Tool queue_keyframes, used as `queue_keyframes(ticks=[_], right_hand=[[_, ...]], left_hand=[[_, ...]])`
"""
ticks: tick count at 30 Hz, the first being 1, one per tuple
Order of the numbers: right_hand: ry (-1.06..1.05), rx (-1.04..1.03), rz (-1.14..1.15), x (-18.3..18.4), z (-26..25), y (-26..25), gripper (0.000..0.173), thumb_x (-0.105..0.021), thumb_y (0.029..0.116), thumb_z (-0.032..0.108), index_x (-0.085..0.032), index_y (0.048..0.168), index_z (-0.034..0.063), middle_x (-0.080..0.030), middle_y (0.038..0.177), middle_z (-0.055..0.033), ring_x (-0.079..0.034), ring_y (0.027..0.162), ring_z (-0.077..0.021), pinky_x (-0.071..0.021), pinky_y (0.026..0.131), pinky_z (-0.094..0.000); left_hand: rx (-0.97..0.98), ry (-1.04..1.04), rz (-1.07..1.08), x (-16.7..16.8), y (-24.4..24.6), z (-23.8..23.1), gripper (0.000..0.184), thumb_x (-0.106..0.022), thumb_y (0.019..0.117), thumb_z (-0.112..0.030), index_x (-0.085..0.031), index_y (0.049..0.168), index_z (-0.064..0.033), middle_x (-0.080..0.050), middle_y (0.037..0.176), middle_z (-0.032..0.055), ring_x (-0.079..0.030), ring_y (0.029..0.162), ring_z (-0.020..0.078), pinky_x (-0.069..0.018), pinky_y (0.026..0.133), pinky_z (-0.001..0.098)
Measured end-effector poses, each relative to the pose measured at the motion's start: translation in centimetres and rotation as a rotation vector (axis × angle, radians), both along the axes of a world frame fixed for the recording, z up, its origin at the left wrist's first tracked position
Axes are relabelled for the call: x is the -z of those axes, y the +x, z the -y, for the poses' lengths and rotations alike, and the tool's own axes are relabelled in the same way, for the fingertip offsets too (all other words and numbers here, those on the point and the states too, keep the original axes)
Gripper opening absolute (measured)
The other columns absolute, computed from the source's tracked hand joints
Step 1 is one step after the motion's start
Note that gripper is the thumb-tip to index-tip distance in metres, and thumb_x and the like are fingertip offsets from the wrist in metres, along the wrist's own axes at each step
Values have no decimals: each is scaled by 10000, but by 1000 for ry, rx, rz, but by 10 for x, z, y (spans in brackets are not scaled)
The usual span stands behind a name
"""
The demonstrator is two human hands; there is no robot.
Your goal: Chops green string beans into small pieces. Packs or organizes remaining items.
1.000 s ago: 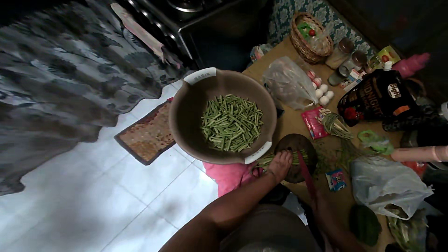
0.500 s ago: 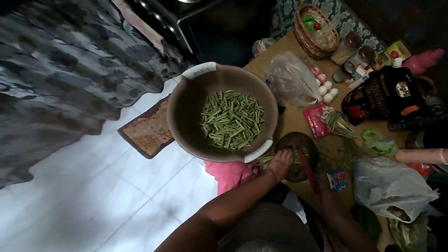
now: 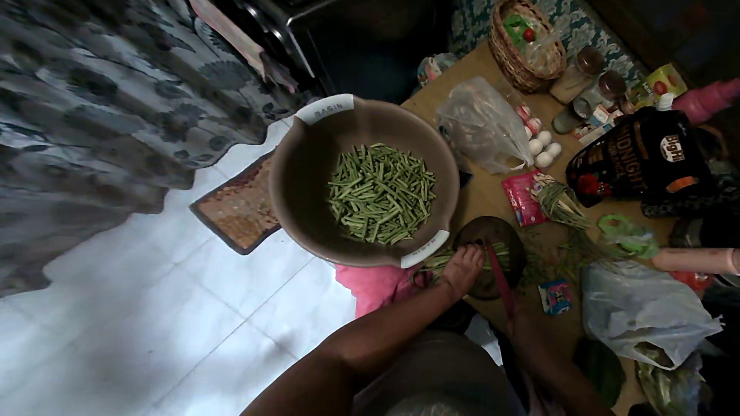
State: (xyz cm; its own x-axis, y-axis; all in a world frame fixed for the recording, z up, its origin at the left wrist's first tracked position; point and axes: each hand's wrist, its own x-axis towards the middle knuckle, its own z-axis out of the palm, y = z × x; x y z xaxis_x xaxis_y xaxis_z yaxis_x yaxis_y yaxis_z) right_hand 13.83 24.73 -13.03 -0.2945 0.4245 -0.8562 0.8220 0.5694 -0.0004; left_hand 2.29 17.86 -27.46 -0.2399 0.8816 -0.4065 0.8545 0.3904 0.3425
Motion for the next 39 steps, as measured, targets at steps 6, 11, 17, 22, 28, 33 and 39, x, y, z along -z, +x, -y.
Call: queue_keyframes(ticks=[6,11,17,22,28,33,39], right_hand=[[44,1,-83,32,2,16,434,-477,1077,172,-440,1462,-26,-624,1282,-239,-651,1156,-356,-528,989,-498],[111,77,-169,83,11,35,457,-478,1079,188,-422,1483,-17,-667,1198,-248,-687,1077,-373,-547,937,-523],[153,123,-181,98,15,26,456,-444,1092,160,-366,1514,8,-687,1153,-247,-710,1043,-375,-564,917,-510],[140,109,-494,94,-4,47,397,-425,1081,104,-468,1422,-95,-656,1185,-308,-678,1078,-412,-541,952,-526],[381,321,-574,75,-70,75,440,-317,1131,237,-483,1440,-29,-641,1193,-256,-653,1038,-359,-535,918,-525],[638,-79,-429,112,-104,77,532,-551,1056,321,-525,1421,-65,-493,1439,-363,-512,1321,-520,-431,1090,-619],[293,-459,-743,94,-70,-42,357,-523,1058,261,-690,1258,16,-597,1377,-225,-532,1322,-403,-403,1116,-562]], left_hand=[[19,18,-29,3,1,1,491,-385,1051,32,-313,1532,101,-368,1582,269,-395,1450,420,-358,1143,542],[13,15,10,-2,0,3,491,-386,1042,49,-329,1526,104,-367,1582,271,-376,1461,424,-342,1158,547],[-1,26,26,4,3,6,492,-398,1050,26,-323,1532,94,-367,1583,269,-370,1465,430,-336,1163,546],[-56,98,-4,8,8,23,492,-454,1035,-3,-370,1513,82,-430,1545,259,-421,1436,421,-367,1146,536],[-45,88,-27,11,7,24,507,-445,1031,7,-345,1523,81,-405,1556,266,-411,1435,430,-372,1138,545],[-64,92,-24,13,9,24,479,-420,1087,-106,-349,1528,66,-400,1569,254,-401,1450,416,-360,1153,539],[-84,119,40,9,8,26,510,-464,1029,2,-355,1521,82,-400,1569,263,-386,1460,423,-342,1163,546]])
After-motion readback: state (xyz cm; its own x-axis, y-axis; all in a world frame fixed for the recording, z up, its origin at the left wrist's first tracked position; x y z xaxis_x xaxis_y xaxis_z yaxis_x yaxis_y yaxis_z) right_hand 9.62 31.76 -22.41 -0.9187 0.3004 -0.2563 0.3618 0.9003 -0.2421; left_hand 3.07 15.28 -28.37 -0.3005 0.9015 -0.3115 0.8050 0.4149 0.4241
